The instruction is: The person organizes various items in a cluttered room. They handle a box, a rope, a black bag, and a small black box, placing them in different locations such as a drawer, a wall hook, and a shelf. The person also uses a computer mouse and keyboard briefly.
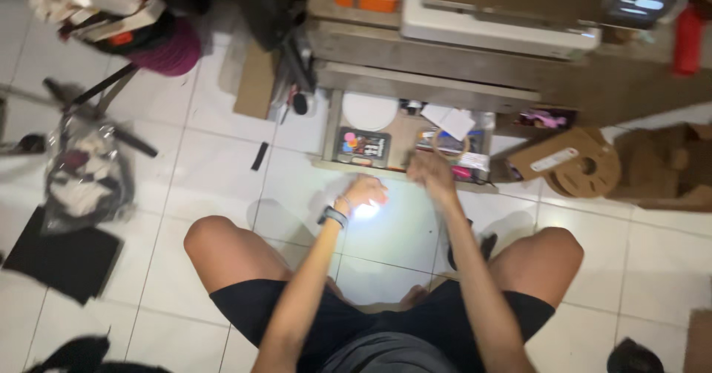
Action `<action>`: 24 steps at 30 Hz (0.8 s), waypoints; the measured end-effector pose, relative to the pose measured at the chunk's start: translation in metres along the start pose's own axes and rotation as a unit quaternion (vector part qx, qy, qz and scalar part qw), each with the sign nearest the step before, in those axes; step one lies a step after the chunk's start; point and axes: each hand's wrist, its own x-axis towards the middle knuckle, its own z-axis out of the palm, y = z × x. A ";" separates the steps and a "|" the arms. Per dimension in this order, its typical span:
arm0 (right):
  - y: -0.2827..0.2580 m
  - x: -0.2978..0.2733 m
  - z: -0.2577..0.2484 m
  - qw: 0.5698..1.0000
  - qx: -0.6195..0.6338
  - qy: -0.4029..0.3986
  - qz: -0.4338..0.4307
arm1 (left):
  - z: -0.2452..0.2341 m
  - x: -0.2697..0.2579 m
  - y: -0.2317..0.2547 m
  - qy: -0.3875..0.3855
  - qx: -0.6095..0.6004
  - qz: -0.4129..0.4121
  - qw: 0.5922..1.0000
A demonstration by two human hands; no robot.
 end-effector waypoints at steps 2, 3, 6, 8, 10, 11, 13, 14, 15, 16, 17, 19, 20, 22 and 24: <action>0.040 -0.019 0.011 0.987 -0.028 0.059 0.148 | 0.017 -0.010 -0.019 0.038 -0.148 -0.088 0.984; 0.054 -0.023 0.012 0.983 -0.019 0.072 0.165 | 0.024 -0.010 -0.022 0.075 -0.206 -0.100 0.970; 0.084 -0.026 0.013 0.975 0.006 0.121 0.188 | 0.036 -0.011 -0.019 0.193 -0.336 -0.031 0.921; 0.091 -0.020 0.011 0.973 0.021 0.163 0.162 | 0.041 -0.005 -0.012 0.221 -0.375 0.015 0.900; 0.093 -0.012 0.009 0.979 -0.017 0.164 0.123 | 0.044 0.002 -0.006 0.222 -0.372 0.039 0.900; 0.094 -0.010 0.009 0.980 -0.036 0.165 0.103 | 0.045 0.004 -0.005 0.222 -0.372 0.047 0.900; 0.092 -0.003 0.010 0.979 -0.064 0.173 0.090 | 0.044 0.010 -0.002 0.221 -0.373 0.063 0.899; 0.090 0.001 0.010 0.978 -0.078 0.177 0.083 | 0.044 0.014 0.000 0.225 -0.376 0.075 0.896; 0.087 0.005 0.010 0.981 -0.080 0.166 0.064 | 0.044 0.020 0.002 0.228 -0.379 0.086 0.893; 0.084 0.011 0.009 0.984 -0.083 0.154 0.045 | 0.043 0.025 0.004 0.231 -0.382 0.097 0.890; 0.080 0.017 0.007 0.986 -0.086 0.144 0.026 | 0.041 0.030 0.005 0.230 -0.383 0.098 0.889; 0.074 0.031 0.005 0.985 -0.083 0.144 0.035 | 0.036 0.044 0.008 0.227 -0.384 0.101 0.890; 0.072 0.039 0.003 0.985 -0.081 0.145 0.039 | 0.034 0.052 0.009 0.220 -0.396 0.107 0.885; 0.070 0.054 0.001 0.988 -0.080 0.125 0.034 | 0.027 0.069 0.010 0.206 -0.418 0.118 0.877; 0.068 0.069 -0.005 0.991 -0.086 0.102 0.026 | 0.016 0.086 0.011 0.177 -0.429 0.122 0.877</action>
